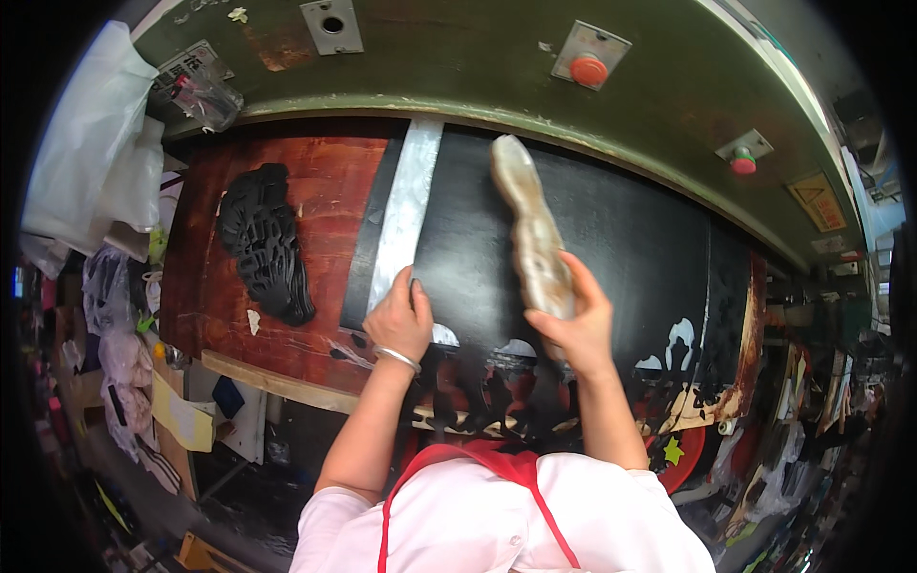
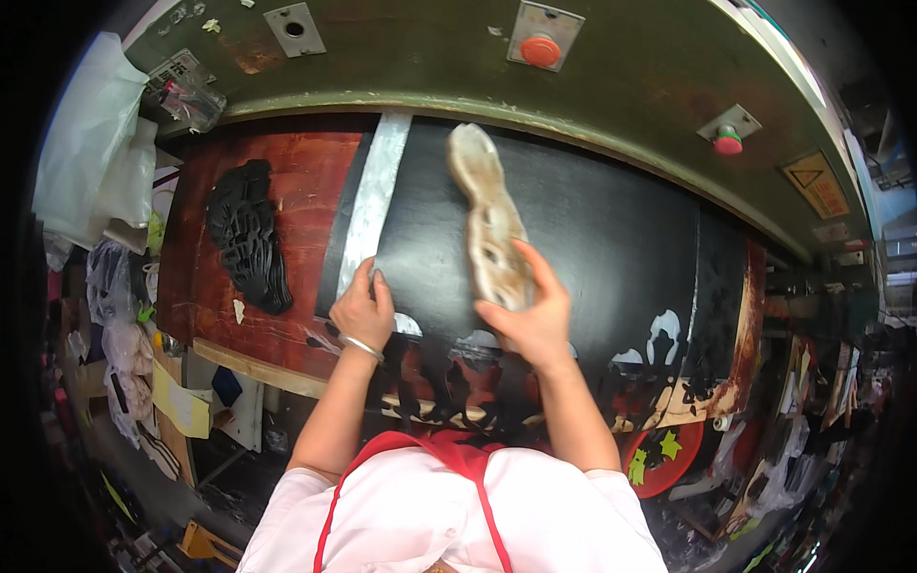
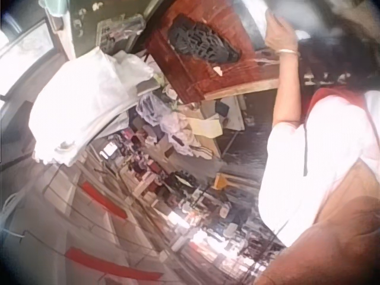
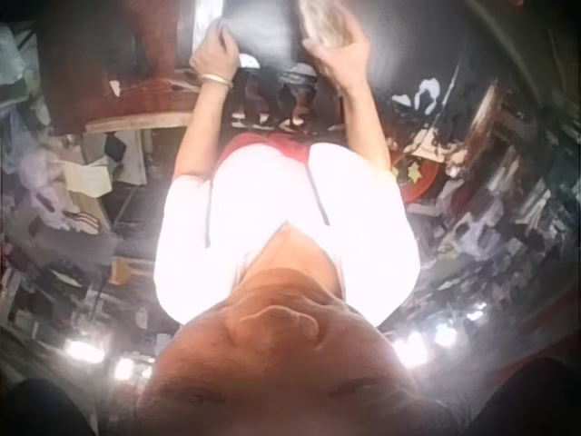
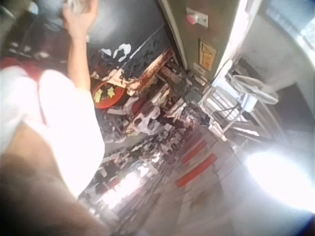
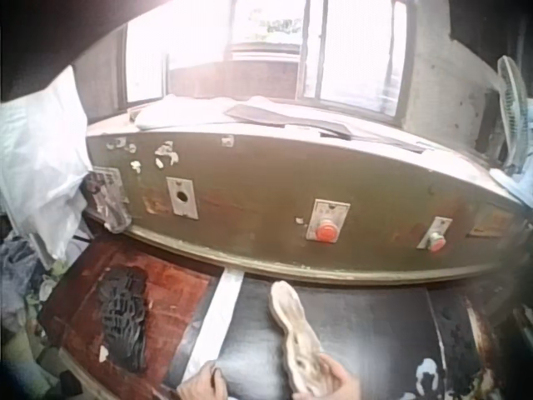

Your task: The person repeatedly rubs the sole of a white shoe against a black rubber sheet on a machine. They periodically remove cut rubber pieces from the sheet and place them on a nearby table. The person continues this process with multiple shoe soles throughout the clip.

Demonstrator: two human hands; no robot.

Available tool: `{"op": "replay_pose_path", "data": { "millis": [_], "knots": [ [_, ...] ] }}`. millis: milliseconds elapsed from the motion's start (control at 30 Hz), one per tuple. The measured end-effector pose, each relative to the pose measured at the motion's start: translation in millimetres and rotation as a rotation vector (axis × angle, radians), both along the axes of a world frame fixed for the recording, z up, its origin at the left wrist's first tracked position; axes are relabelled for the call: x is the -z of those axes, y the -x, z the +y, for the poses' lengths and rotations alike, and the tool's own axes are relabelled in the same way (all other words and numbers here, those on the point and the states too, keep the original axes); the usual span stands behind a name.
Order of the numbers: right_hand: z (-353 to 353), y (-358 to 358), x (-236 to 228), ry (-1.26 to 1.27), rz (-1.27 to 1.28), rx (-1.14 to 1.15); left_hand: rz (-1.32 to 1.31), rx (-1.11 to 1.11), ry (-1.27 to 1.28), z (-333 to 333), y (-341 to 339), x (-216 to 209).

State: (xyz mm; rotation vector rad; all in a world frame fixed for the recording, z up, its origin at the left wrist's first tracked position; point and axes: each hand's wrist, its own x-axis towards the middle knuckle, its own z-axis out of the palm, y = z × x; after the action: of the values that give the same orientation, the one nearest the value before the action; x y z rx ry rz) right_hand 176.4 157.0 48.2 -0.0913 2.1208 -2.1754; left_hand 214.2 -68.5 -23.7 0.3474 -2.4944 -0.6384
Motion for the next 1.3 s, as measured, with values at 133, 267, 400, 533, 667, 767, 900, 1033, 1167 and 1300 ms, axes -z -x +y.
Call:
{"op": "replay_pose_path", "data": {
  "millis": [133,267,400,533,667,767,900,1033,1167,1300],
  "knots": [
    [-77.6,3.3,27.5,-0.692,0.29,0.124,-0.041,0.024,-0.019,-1.4,-6.9,-4.8],
    [-94.8,-5.1,43.1,-0.769,0.451,0.105,-0.01,0.035,-0.008,-1.8,-4.8,-6.2],
    [-59.6,44.3,48.4,-0.633,0.437,-0.024,-0.091,0.026,0.001,-4.6,38.3,-5.1],
    [22.0,124.1,25.7,-0.384,0.366,0.293,-0.005,0.169,-0.148,-12.6,80.0,-15.4],
    [131.2,188.3,-26.4,-0.446,0.394,0.799,-0.021,-0.014,-0.226,-16.8,82.3,-25.7],
    [178.3,231.1,-52.5,-0.89,0.621,0.872,-0.148,-0.022,-0.225,-10.8,87.2,-18.5],
    [176.3,266.6,-41.4,-0.85,0.572,0.949,-0.142,-0.043,-0.095,-0.9,138.4,3.5],
    [183.8,268.2,-19.5,-0.764,0.653,0.919,-0.269,-0.093,0.021,-3.5,170.4,1.2],
    [227.5,241.1,-2.1,-1.098,0.633,0.766,-0.24,-0.124,0.003,-3.2,156.3,-8.0],
    [283.4,153.1,33.2,-1.107,0.436,0.752,-0.227,-0.184,-0.105,10.7,118.7,0.0]
  ]
}}
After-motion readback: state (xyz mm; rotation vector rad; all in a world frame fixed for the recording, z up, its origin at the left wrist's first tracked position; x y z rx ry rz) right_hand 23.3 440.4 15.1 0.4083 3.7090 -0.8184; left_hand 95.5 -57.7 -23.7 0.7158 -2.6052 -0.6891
